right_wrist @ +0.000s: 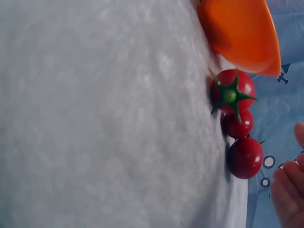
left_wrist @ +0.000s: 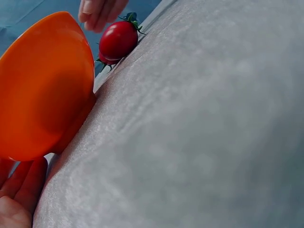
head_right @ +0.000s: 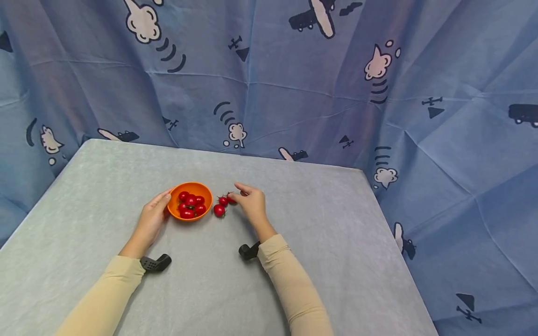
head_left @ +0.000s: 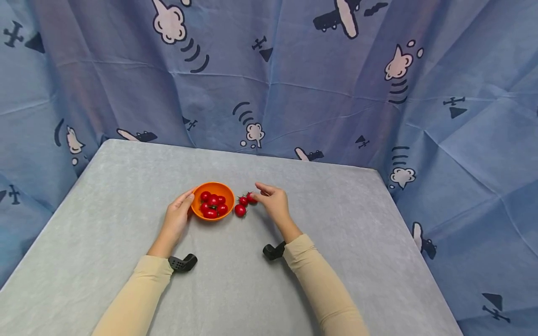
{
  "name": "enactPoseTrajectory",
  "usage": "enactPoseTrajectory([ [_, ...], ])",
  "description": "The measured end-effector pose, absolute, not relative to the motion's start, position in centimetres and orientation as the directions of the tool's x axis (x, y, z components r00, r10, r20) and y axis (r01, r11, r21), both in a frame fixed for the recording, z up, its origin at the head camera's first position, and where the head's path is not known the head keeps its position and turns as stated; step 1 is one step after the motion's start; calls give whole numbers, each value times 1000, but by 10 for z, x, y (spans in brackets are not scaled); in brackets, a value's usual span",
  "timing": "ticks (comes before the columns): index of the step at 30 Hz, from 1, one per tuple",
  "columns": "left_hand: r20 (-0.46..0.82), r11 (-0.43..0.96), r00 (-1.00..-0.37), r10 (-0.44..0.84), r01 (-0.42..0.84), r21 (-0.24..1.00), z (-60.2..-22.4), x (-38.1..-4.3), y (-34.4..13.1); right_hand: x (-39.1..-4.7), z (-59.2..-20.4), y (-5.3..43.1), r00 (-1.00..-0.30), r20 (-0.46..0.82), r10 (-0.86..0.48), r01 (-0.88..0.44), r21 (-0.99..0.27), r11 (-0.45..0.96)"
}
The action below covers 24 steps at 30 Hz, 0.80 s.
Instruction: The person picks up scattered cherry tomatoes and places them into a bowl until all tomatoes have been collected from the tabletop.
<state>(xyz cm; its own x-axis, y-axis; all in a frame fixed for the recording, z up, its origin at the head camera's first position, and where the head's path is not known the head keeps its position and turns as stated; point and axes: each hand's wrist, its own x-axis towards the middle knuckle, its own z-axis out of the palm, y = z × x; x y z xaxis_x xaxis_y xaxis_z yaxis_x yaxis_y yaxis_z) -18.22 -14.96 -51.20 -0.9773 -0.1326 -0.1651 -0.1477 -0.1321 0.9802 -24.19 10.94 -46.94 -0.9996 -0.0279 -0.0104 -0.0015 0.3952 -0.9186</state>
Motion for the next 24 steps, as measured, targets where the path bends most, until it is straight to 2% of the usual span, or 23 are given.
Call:
enactPoseTrajectory([
  [24, -186, -122, -975, -119, -171, 978, -511, -182, -150, -248, -482, 108, -995, -93, -21, 74, -895, 441],
])
